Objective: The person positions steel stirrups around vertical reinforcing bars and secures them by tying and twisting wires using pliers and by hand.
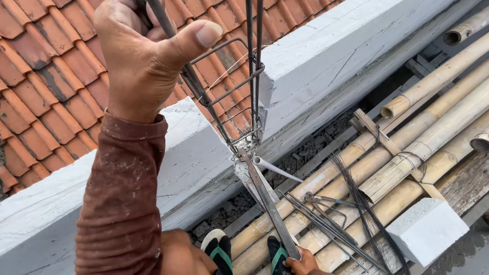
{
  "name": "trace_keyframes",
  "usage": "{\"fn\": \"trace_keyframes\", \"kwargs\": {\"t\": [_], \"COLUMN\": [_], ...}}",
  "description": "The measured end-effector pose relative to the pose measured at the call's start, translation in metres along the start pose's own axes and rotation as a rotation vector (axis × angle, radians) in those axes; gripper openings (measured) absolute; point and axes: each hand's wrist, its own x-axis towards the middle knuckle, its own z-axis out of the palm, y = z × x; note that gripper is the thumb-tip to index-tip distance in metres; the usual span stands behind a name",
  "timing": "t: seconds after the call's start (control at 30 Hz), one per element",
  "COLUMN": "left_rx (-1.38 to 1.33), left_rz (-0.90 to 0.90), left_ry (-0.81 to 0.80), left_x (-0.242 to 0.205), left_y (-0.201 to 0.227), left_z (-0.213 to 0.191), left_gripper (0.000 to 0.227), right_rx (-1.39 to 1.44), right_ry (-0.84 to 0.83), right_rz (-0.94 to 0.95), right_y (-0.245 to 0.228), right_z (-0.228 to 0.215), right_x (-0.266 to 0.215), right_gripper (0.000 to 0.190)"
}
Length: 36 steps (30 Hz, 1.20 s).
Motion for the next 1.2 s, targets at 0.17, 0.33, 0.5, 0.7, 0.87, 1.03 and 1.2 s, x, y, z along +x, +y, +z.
{"fn": "trace_keyframes", "kwargs": {"t": [0.17, 0.33, 0.5, 0.7, 0.87, 1.03, 1.2], "left_rx": [0.060, 0.122, 0.355, 0.643, 0.657, 0.643, 0.647], "left_rz": [-0.027, -0.047, -0.013, -0.126, -0.186, -0.188, -0.142], "left_ry": [0.047, 0.036, 0.057, -0.203, -0.356, -0.392, -0.331], "left_x": [0.001, 0.003, -0.012, -0.098, -0.122, -0.132, -0.113], "left_y": [-0.005, -0.021, -0.021, 0.034, 0.049, 0.055, 0.032], "left_z": [0.006, 0.015, 0.021, 0.044, 0.065, 0.072, 0.075], "left_gripper": [0.048, 0.047, 0.046, 0.045, 0.044, 0.044, 0.043], "right_rx": [-0.193, -0.352, -0.442, -0.516, -0.734, -0.744, -0.649], "right_ry": [0.108, 0.200, 0.197, 0.304, 0.487, 0.856, 1.011], "right_rz": [-0.083, -0.001, 0.094, 0.118, 0.136, -0.244, -0.630], "right_y": [-0.004, 0.035, 0.070, 0.122, 0.130, 0.115, 0.054], "right_z": [-0.007, -0.016, -0.046, -0.083, -0.092, -0.090, -0.103], "right_x": [-0.020, -0.018, -0.026, -0.083, -0.107, -0.127, -0.123], "right_gripper": [0.052, 0.051, 0.050, 0.050, 0.055, 0.052, 0.043]}}
